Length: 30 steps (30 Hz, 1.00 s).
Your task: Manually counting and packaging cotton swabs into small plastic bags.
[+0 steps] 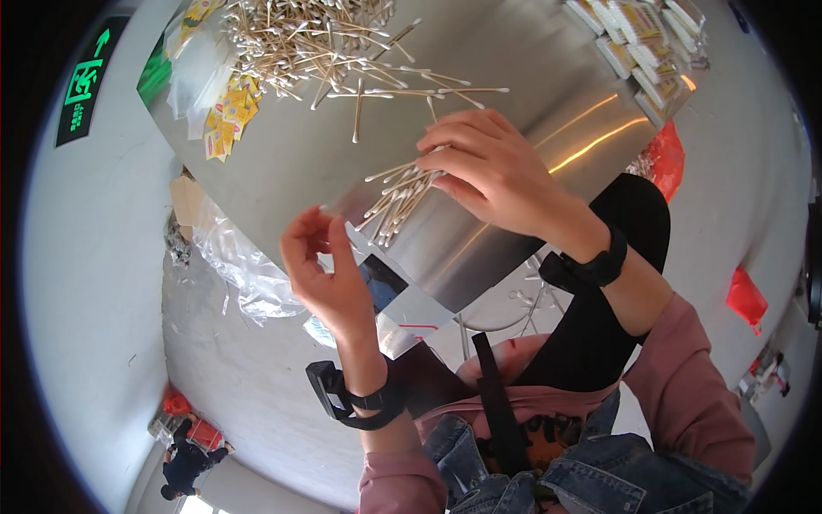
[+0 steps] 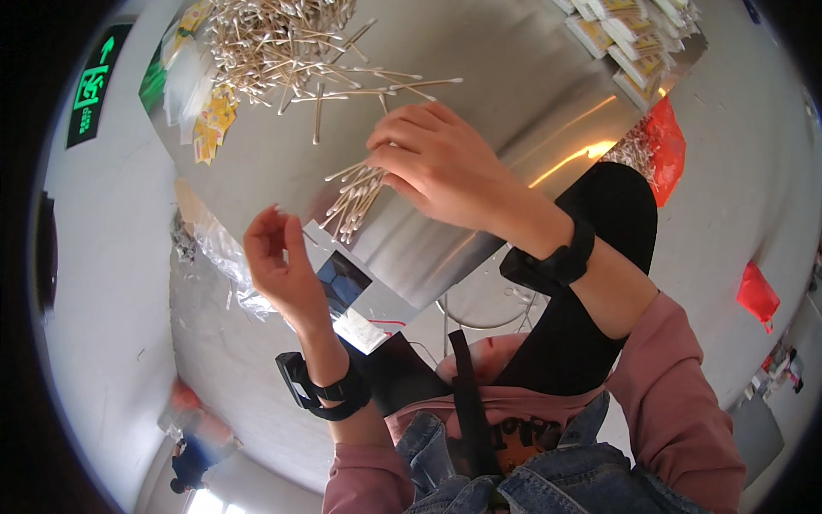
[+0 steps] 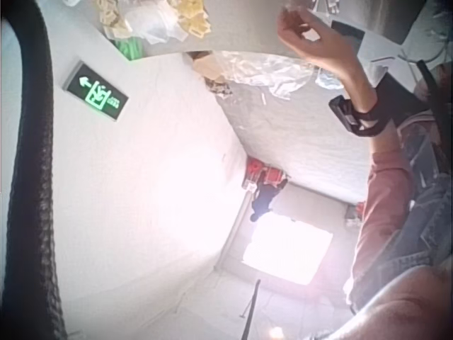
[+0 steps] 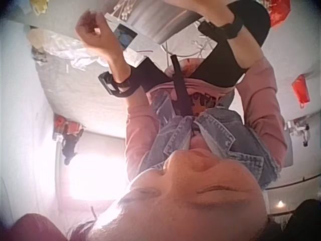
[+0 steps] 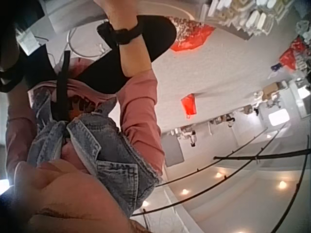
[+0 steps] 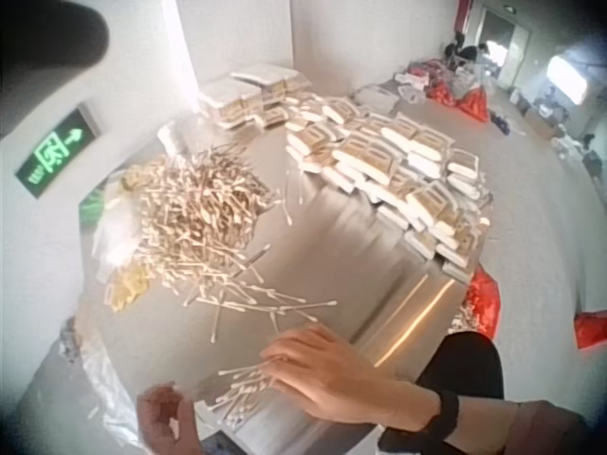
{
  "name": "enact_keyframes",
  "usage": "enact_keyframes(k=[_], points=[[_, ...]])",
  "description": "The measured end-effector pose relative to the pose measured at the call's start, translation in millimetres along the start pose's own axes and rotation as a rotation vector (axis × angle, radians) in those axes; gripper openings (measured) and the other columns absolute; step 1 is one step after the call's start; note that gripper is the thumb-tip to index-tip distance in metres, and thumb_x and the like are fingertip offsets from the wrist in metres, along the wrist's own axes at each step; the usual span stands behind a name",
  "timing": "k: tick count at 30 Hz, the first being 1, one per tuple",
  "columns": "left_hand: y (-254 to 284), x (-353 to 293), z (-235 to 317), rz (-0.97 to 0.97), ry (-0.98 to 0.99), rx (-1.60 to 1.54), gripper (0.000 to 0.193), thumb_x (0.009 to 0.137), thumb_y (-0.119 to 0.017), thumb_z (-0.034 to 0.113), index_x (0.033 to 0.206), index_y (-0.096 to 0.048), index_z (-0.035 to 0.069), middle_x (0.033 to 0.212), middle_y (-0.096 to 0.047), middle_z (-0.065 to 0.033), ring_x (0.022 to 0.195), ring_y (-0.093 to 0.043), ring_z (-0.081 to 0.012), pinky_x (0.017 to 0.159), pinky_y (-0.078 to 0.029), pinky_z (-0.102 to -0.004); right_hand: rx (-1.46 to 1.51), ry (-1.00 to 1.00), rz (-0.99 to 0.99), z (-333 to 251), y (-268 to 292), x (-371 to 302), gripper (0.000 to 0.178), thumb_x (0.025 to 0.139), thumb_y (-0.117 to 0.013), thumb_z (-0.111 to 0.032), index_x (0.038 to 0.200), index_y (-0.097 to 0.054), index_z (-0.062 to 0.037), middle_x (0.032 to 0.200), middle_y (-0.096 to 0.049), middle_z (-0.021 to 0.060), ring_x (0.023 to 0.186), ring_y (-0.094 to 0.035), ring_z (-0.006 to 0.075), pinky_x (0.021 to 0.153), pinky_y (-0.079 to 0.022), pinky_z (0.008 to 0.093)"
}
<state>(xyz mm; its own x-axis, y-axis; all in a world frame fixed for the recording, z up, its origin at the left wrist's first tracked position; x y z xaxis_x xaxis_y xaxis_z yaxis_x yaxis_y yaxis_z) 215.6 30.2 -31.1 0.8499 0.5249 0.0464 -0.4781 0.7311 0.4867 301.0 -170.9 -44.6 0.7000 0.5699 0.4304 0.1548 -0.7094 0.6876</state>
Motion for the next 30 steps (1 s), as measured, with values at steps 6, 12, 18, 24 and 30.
enact_keyframes(k=[6, 12, 18, 24, 30], points=[[-1, -40, 29, -0.117, 0.114, -0.254, 0.026, 0.091, -0.063, -0.006, 0.117, -0.061, -0.003, 0.093, -0.064, -0.0058, 0.085, -0.067, -0.0128, 0.077, -0.052, -0.0229, 0.835, -0.456, -0.281, -36, -7, -12, 0.023, 0.085, -0.073, -0.005, 0.108, -0.067, -0.0028, 0.098, -0.071, 0.0068, 0.085, -0.069, 0.0164, 0.073, -0.054, 0.0289], [-6, -77, 27, -0.258, 0.144, -0.184, 0.029, 0.081, -0.072, -0.009, 0.109, -0.067, -0.002, 0.096, -0.068, -0.0103, 0.086, -0.067, -0.0166, 0.076, -0.053, -0.0268, 0.663, -0.473, -0.585, -45, 34, -25, 0.008, 0.088, -0.067, -0.007, 0.095, -0.066, -0.0030, 0.080, -0.069, 0.0086, 0.069, -0.067, 0.0196, 0.062, -0.050, 0.0310], [-12, -49, 15, -0.168, -0.334, 0.355, 0.029, 0.076, -0.078, 0.000, 0.104, -0.069, 0.003, 0.099, -0.066, -0.0105, 0.092, -0.060, -0.0289, 0.082, -0.048, -0.0393, 0.314, -0.916, -0.165, -2, 168, -92, 0.011, 0.092, -0.065, -0.009, 0.097, -0.067, 0.0006, 0.079, -0.066, 0.0045, 0.071, -0.063, 0.0096, 0.065, -0.053, 0.0245], [-40, -28, 7, -0.102, -0.403, 0.398, 0.019, 0.077, -0.078, 0.010, 0.094, -0.070, 0.011, 0.094, -0.061, -0.0054, 0.088, -0.057, -0.0265, 0.079, -0.047, -0.0400, -0.669, -0.878, -0.114, 69, 241, -205, 0.022, 0.091, -0.066, -0.012, 0.109, -0.067, -0.0002, 0.102, -0.070, 0.0070, 0.091, -0.065, 0.0141, 0.083, -0.051, 0.0292], [-28, -45, 0, -0.121, -0.450, 0.427, 0.016, 0.073, -0.081, 0.011, 0.087, -0.071, 0.011, 0.091, -0.061, -0.0029, 0.083, -0.056, -0.0231, 0.077, -0.045, -0.0378, 0.020, -0.601, -0.007, 3, 119, -60, 0.022, 0.090, -0.066, -0.010, 0.111, -0.067, -0.0049, 0.106, -0.068, 0.0093, 0.099, -0.064, 0.0251, 0.089, -0.050, 0.0338]])
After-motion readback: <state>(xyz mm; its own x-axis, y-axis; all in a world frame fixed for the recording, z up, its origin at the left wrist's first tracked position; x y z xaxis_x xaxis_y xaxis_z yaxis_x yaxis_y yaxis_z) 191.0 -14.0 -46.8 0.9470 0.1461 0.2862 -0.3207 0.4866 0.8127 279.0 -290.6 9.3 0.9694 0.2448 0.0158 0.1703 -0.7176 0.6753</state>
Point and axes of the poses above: each hand's wrist, its own x-axis towards the middle knuckle, its own y-axis out of the back of the hand, z = x × y, the point moved 4 cm from there along x, towards the middle knuckle
